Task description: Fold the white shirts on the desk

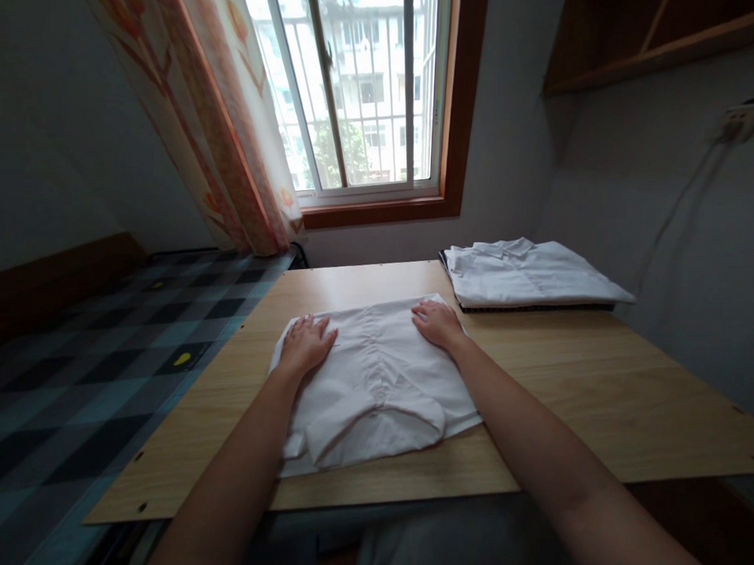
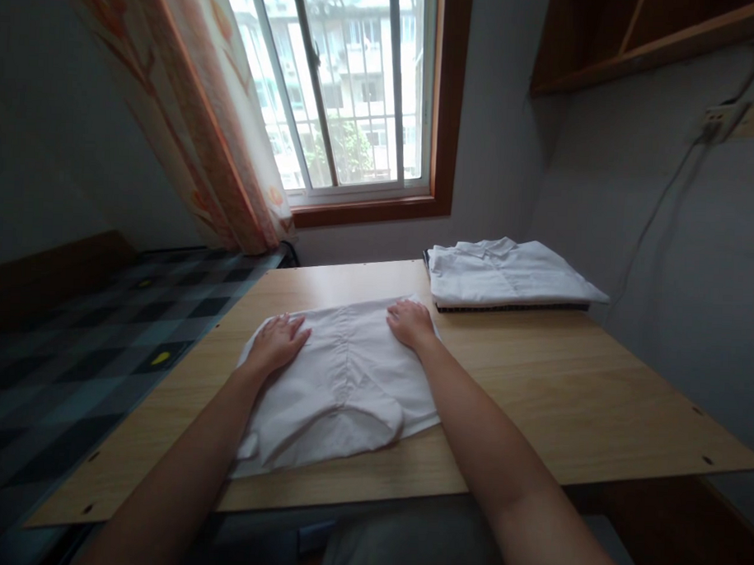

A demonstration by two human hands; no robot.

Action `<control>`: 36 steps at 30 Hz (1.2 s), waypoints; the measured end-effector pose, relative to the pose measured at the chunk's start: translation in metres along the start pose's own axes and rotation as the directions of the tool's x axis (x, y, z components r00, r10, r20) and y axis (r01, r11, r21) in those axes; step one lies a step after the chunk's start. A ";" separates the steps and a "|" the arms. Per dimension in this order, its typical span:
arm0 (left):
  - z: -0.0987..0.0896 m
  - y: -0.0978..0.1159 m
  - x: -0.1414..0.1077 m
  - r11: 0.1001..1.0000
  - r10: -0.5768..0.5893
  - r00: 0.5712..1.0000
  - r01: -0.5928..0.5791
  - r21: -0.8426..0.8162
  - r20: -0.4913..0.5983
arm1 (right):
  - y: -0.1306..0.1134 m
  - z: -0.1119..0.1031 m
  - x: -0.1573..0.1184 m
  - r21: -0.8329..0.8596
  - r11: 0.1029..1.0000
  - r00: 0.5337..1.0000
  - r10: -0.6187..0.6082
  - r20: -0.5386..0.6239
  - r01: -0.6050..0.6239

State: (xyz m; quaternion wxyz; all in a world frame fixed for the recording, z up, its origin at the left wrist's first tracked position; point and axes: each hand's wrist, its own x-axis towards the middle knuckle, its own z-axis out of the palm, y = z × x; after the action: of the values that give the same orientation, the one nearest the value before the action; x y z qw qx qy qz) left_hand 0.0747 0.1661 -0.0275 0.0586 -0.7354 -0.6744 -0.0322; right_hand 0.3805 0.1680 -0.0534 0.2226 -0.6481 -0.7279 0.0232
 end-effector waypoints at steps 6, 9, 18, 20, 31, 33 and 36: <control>-0.002 0.000 0.000 1.000 -0.021 1.000 0.021 0.024 -0.004 | 0.000 -0.001 0.000 -0.007 1.000 1.000 -0.003 -0.005 0.002; -0.005 -0.007 0.001 0.995 -0.097 0.995 0.097 0.032 -0.001 | 0.000 -0.002 0.000 -0.015 1.000 1.000 -0.007 0.002 0.007; -0.001 -0.021 0.008 0.986 -0.163 0.984 0.160 0.048 0.078 | 0.001 -0.001 0.001 -0.012 1.000 0.999 0.008 0.031 -0.008; 0.000 -0.019 0.008 0.984 -0.174 0.982 0.172 0.044 0.069 | 0.001 0.000 0.001 -0.012 1.000 0.999 0.011 0.030 -0.010; -0.001 -0.018 -0.002 0.992 -0.122 0.990 0.123 0.013 -0.077 | 0.002 0.000 0.000 -0.027 1.000 0.999 -0.006 0.032 0.007; 0.000 -0.018 -0.002 0.992 -0.122 0.989 0.124 0.011 -0.083 | 0.001 0.000 0.000 -0.029 1.000 0.999 -0.005 0.033 0.006; 0.000 -0.018 -0.002 0.992 -0.126 0.987 0.128 0.016 -0.098 | 0.001 0.000 0.000 -0.034 0.999 0.999 -0.010 0.035 0.011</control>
State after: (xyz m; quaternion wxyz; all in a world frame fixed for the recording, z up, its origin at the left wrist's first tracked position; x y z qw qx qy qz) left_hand 0.0569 0.1657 -0.0273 0.0969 -0.6877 -0.7167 -0.0639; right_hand 0.3815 0.1679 -0.0535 0.1987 -0.6476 -0.7353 0.0209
